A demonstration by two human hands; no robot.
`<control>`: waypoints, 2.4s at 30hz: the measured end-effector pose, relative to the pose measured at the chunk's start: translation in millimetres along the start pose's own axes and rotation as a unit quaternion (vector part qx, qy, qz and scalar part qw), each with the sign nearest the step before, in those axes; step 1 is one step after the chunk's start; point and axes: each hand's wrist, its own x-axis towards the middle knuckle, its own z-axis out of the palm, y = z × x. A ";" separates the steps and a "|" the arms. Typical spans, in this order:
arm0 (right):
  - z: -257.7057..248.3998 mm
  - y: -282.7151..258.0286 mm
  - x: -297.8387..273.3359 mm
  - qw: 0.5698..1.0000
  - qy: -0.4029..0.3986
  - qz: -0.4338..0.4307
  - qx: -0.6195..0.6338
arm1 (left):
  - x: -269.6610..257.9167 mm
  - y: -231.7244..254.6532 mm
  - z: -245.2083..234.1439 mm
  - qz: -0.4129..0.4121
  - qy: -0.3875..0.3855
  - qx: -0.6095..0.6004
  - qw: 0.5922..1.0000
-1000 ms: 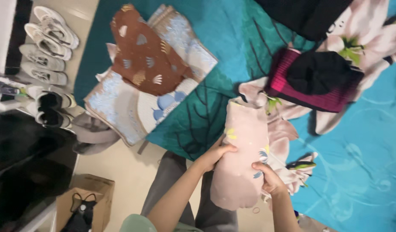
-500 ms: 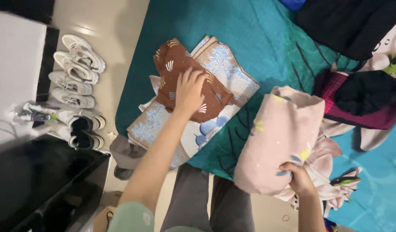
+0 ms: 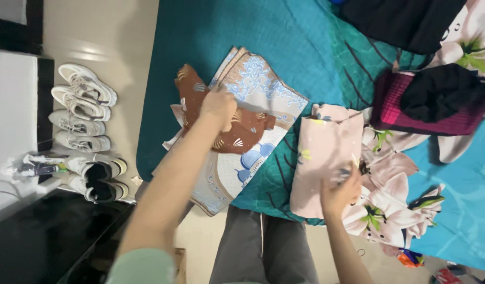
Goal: The person tidies a cluttered bedroom. They first sort and rearrange cosmetic bottles and small containers on a crowded table, then gather scattered clothing from the floor and bed, and finally fold garments one at a time on the bed, stacking the folded clothes.
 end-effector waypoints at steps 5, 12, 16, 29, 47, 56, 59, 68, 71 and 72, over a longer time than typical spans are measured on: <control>-2.0 -40.8 -10.2 0.888 -0.299 0.026 0.348 | -81.6 3.2 -56.3 -0.046 -0.106 -0.254 0.960; -21.4 -30.2 -11.3 0.432 -0.468 0.417 0.649 | -130.0 85.6 -7.1 -0.051 -0.029 -0.847 0.528; -61.1 -26.3 5.7 0.559 -0.529 0.324 0.550 | -118.5 149.7 29.5 -0.110 0.048 -0.910 0.397; -80.2 80.6 -16.3 0.796 -0.329 0.281 0.424 | -82.2 299.4 30.3 -0.130 0.292 -0.639 0.700; -63.4 13.8 -42.5 0.909 0.037 0.121 0.397 | -62.7 275.0 44.6 -0.140 0.060 -0.842 0.517; -67.6 -82.9 -63.0 0.869 -0.232 -0.229 0.372 | -85.5 208.9 12.7 -0.113 0.034 -0.767 0.631; -60.1 -65.2 -61.7 0.901 -0.192 -0.041 0.386 | -85.6 192.7 48.9 -0.122 0.121 -0.683 0.709; -44.5 -27.3 -19.1 0.985 -0.108 -0.090 0.099 | -62.0 154.7 170.8 -0.246 0.239 -0.738 0.581; -38.2 -38.9 -25.7 0.964 -0.177 -0.186 0.072 | -62.3 150.5 181.0 -0.300 0.205 -0.631 0.686; -35.0 -41.4 -28.6 0.953 -0.206 -0.208 0.075 | -64.9 150.1 177.4 -0.304 0.179 -0.588 0.728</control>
